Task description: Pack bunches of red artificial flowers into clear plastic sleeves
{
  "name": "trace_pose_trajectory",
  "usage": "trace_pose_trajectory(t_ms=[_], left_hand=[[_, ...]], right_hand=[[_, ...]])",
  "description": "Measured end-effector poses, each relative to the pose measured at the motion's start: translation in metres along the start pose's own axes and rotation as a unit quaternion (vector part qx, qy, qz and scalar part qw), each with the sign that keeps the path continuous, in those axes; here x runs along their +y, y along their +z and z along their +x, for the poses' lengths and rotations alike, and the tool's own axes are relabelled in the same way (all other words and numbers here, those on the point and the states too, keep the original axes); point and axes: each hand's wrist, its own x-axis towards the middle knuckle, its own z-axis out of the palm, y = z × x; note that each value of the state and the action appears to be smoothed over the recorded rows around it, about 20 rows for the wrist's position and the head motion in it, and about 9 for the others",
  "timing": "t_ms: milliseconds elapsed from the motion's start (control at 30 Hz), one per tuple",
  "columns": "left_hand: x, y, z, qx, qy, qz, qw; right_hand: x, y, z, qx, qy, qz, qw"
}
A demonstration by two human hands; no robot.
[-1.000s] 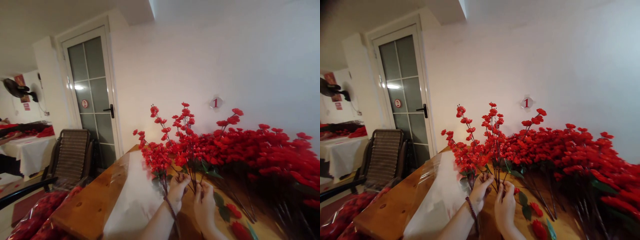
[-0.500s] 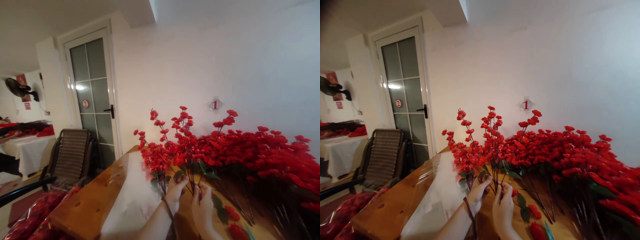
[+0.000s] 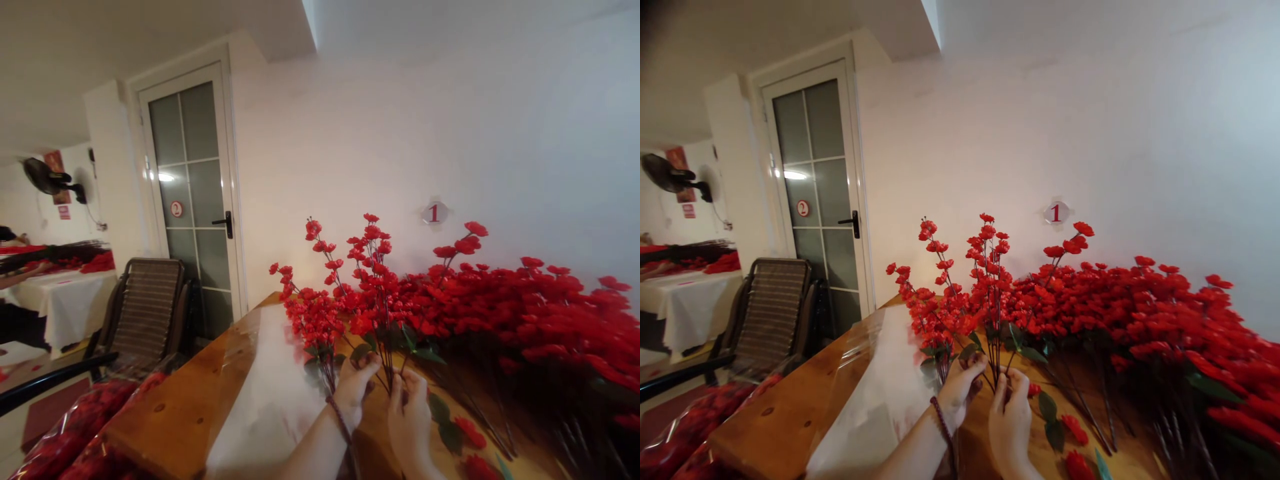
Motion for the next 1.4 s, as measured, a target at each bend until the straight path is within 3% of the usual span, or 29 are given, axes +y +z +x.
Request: trace_pose_trajectory(t_ms=[467,1400], left_hand=[[-0.0041,-0.0022,0.005,-0.016,-0.003,-0.037,0.999],[0.0014,0.0005,0.0001,0.001,-0.019,-0.022,1.0]], right_hand=[[-0.0004,-0.0004,0.0001,-0.011,0.02,-0.007,1.0],[-0.0023,-0.0021,0.001,-0.002,-0.008,0.001,1.0]])
